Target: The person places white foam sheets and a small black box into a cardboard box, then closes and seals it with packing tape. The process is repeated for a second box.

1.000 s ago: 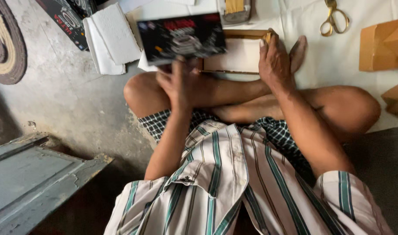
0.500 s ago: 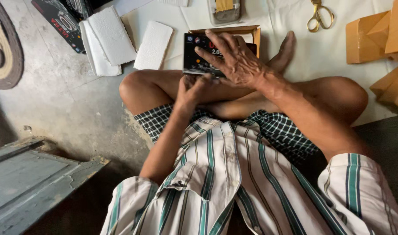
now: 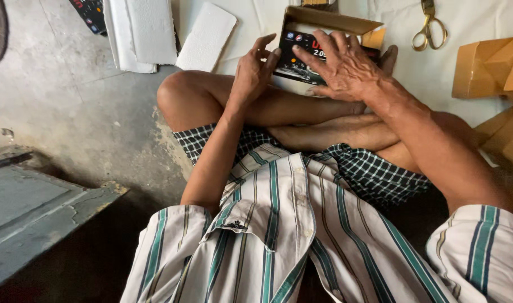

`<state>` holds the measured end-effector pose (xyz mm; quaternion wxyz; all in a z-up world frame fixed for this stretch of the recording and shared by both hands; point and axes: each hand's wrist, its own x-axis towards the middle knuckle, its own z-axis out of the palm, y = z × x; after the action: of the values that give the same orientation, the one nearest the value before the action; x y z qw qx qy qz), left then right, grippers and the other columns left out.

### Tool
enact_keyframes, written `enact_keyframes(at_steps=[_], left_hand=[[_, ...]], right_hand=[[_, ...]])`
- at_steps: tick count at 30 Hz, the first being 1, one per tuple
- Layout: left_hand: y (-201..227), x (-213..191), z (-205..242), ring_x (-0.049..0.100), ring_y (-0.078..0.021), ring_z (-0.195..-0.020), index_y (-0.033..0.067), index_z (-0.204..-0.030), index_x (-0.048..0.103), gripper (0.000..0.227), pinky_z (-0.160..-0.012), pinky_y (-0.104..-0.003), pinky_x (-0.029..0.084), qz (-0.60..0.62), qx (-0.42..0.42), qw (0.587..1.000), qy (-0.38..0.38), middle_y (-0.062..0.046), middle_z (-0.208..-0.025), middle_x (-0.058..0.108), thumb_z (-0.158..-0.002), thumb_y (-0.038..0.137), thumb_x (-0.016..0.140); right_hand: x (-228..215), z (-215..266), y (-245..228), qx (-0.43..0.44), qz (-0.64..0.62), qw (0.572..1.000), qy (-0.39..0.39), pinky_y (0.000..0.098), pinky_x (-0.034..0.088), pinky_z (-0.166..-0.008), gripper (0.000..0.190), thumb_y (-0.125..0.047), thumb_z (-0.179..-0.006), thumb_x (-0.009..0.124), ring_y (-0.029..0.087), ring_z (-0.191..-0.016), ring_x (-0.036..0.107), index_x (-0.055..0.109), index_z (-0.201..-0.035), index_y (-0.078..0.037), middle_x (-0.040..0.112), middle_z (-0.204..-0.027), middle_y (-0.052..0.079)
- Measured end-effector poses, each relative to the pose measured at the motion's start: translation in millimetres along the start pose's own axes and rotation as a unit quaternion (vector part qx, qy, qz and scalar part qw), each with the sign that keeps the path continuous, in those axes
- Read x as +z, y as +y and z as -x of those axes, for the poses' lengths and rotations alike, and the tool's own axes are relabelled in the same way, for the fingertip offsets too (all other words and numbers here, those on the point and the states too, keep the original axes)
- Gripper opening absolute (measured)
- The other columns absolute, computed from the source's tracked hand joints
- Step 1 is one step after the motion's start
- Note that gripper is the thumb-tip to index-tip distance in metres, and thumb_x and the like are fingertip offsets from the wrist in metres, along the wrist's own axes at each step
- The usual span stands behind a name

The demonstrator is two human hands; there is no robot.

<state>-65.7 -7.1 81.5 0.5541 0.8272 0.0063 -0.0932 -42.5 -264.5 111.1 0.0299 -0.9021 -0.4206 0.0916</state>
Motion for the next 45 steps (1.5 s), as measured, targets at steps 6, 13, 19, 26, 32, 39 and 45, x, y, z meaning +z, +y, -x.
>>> enact_keyframes(at_steps=[6,13,19,26,32,39,45], left_hand=[[-24.9,20.8,-42.8,0.077,-0.0218,-0.082,0.0098,-0.153,0.046,0.057,-0.078,-0.038,0.059,0.019,0.017,1.000,-0.004,-0.015,-0.089,0.079,-0.104,0.031,0.065],[-30.0,36.9,-79.0,0.070,-0.0399,-0.070,0.0021,-0.103,0.074,0.028,-0.068,-0.048,0.055,-0.130,0.016,0.991,0.021,-0.024,-0.072,0.070,-0.101,0.027,0.061],[-54.4,32.1,-79.2,0.067,-0.0471,-0.075,-0.0035,-0.071,0.070,0.023,-0.069,-0.054,0.054,-0.253,0.119,0.960,0.015,-0.029,-0.074,0.067,-0.087,0.011,0.063],[-67.9,29.9,-72.1,0.066,-0.0463,-0.074,-0.0019,-0.075,0.070,0.032,-0.071,-0.053,0.053,-0.217,0.075,0.973,-0.032,-0.028,-0.074,0.066,-0.098,0.018,0.059],[-58.1,14.4,-71.1,0.066,-0.0470,-0.076,-0.0013,-0.080,0.071,0.026,-0.072,-0.055,0.052,-0.233,0.096,0.968,-0.009,-0.027,-0.076,0.067,-0.095,0.015,0.058],[-0.7,3.2,-26.8,0.059,-0.0458,-0.105,-0.0079,-0.130,0.057,0.057,-0.086,-0.051,0.050,-0.239,0.065,0.967,0.059,-0.030,-0.116,0.062,-0.080,0.015,0.073],[6.9,45.0,-17.9,0.048,-0.0313,-0.142,0.0102,-0.145,0.050,0.046,-0.119,-0.045,0.046,-0.353,0.276,0.890,0.090,-0.012,-0.147,0.053,-0.104,0.006,0.071]], right_hand=[[-4.7,5.8,-1.2,-0.010,0.060,0.996,-0.061,0.0530,0.044,-0.097,0.105,-0.070,-0.088,0.060,0.039,-0.131,0.040,0.034,-0.159,0.004,0.023,-0.169,0.024],[-26.2,9.4,8.2,-0.028,0.180,0.979,-0.095,0.0519,0.047,-0.088,0.103,-0.075,-0.087,0.052,0.039,-0.121,0.042,0.037,-0.155,0.001,0.021,-0.165,0.021],[-31.7,0.6,14.3,-0.020,0.185,0.970,-0.156,0.0521,0.047,-0.089,0.104,-0.073,-0.083,0.054,0.037,-0.121,0.045,0.037,-0.155,0.000,0.023,-0.169,0.017],[-17.7,-23.6,-3.3,-0.063,0.248,0.965,-0.064,0.0492,0.047,-0.087,0.098,-0.076,-0.086,0.050,0.038,-0.120,0.047,0.048,-0.150,-0.001,0.034,-0.164,0.018],[-6.6,-37.9,10.1,-0.080,0.147,0.985,-0.041,0.0478,0.042,-0.093,0.099,-0.077,-0.087,0.051,0.037,-0.124,0.044,0.049,-0.151,-0.002,0.031,-0.166,0.015],[18.3,-46.5,12.0,-0.054,0.109,0.991,-0.058,0.0501,0.038,-0.102,0.098,-0.082,-0.089,0.045,0.035,-0.134,0.038,0.053,-0.146,-0.004,0.027,-0.166,0.015],[72.0,-53.3,22.6,-0.065,0.024,0.996,-0.054,0.0539,0.027,-0.127,0.069,-0.068,-0.106,0.044,0.030,-0.153,0.035,0.056,-0.142,-0.011,0.042,-0.159,0.008]])
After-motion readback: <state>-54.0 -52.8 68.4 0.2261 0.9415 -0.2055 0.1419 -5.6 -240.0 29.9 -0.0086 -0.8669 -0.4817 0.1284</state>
